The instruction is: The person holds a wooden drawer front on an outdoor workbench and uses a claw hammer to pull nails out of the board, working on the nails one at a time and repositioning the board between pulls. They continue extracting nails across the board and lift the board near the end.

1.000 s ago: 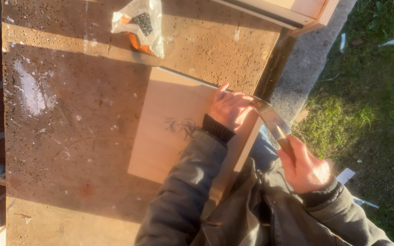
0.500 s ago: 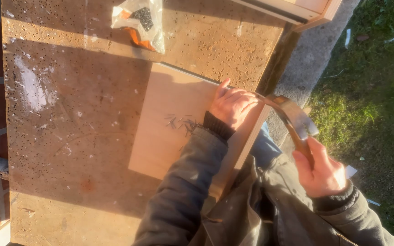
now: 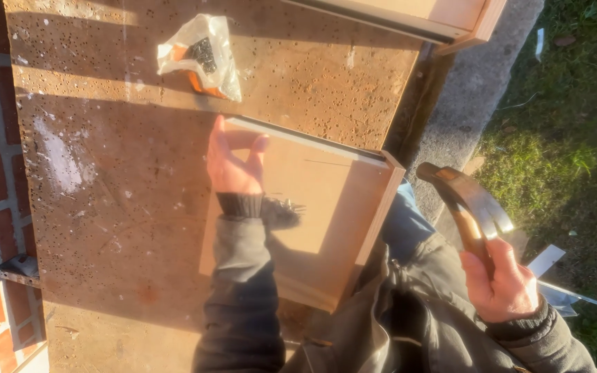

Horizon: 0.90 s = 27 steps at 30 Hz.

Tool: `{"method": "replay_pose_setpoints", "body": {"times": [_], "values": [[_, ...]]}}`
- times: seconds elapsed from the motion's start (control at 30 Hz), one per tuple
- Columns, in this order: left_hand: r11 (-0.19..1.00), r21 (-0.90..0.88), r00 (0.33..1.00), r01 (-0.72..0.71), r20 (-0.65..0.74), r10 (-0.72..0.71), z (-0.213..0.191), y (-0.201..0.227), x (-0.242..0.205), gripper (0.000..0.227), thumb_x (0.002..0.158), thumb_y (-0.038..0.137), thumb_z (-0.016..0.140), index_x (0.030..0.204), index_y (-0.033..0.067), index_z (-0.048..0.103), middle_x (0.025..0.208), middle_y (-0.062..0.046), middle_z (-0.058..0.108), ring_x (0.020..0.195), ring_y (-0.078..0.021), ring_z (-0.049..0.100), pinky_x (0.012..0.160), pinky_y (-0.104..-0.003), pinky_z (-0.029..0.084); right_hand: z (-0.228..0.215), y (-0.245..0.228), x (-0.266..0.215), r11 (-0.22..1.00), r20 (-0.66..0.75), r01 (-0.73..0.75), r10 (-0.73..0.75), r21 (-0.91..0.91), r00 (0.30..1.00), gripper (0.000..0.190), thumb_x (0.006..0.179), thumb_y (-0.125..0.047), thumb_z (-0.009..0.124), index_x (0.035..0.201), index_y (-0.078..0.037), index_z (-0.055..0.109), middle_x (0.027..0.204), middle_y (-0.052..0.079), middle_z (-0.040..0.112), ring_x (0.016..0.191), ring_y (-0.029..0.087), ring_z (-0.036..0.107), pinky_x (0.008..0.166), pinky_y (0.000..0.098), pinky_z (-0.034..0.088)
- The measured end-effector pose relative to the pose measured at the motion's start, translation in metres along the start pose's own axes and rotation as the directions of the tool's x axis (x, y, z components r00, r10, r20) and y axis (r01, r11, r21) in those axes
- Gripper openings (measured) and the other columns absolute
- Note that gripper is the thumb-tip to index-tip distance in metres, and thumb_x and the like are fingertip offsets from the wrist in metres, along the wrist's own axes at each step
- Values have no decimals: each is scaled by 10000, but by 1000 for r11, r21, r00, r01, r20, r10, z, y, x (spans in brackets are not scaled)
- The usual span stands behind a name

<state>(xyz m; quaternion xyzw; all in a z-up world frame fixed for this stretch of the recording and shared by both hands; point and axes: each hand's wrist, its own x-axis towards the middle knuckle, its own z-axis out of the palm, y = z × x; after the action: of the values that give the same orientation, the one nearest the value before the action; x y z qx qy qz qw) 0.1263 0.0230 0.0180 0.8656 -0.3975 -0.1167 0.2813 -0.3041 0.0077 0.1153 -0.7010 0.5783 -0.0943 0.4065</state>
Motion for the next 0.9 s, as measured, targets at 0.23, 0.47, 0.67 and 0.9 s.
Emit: {"method": "replay_pose_setpoints", "body": {"times": [0.23,0.47,0.67,0.9], "values": [[965,252,996,66,-81,-47,18,27,-5,950,842,613,807,1482,5,456,1402,-225,582,1308,-382,555,1135,-619,388,-1,4,3,996,113,-84,83,12,990,232,907,-140,702,1044,-11,566,631,112,653,458,205,649,449,351,473],[854,470,974,-224,94,204,33,32,-24,727,936,643,681,1472,182,508,1597,-290,295,1498,-527,231,1212,-706,149,-5,-7,11,999,117,-21,25,-37,993,288,857,-143,726,1029,21,563,564,110,638,414,243,618,425,364,451],[853,71,741,-518,535,406,48,45,-45,440,1028,441,623,1356,153,570,1581,-164,433,1545,-416,303,1254,-719,111,8,28,-9,998,123,65,-65,8,990,308,900,-132,711,1110,24,549,636,49,687,451,154,611,416,306,437],[871,-152,706,-467,529,471,45,71,-53,328,964,261,646,1288,211,638,1482,-25,577,1488,-319,398,1273,-639,100,14,-24,29,941,38,339,-339,10,940,440,986,-85,636,1372,97,531,700,89,692,451,97,587,384,273,431]]}}
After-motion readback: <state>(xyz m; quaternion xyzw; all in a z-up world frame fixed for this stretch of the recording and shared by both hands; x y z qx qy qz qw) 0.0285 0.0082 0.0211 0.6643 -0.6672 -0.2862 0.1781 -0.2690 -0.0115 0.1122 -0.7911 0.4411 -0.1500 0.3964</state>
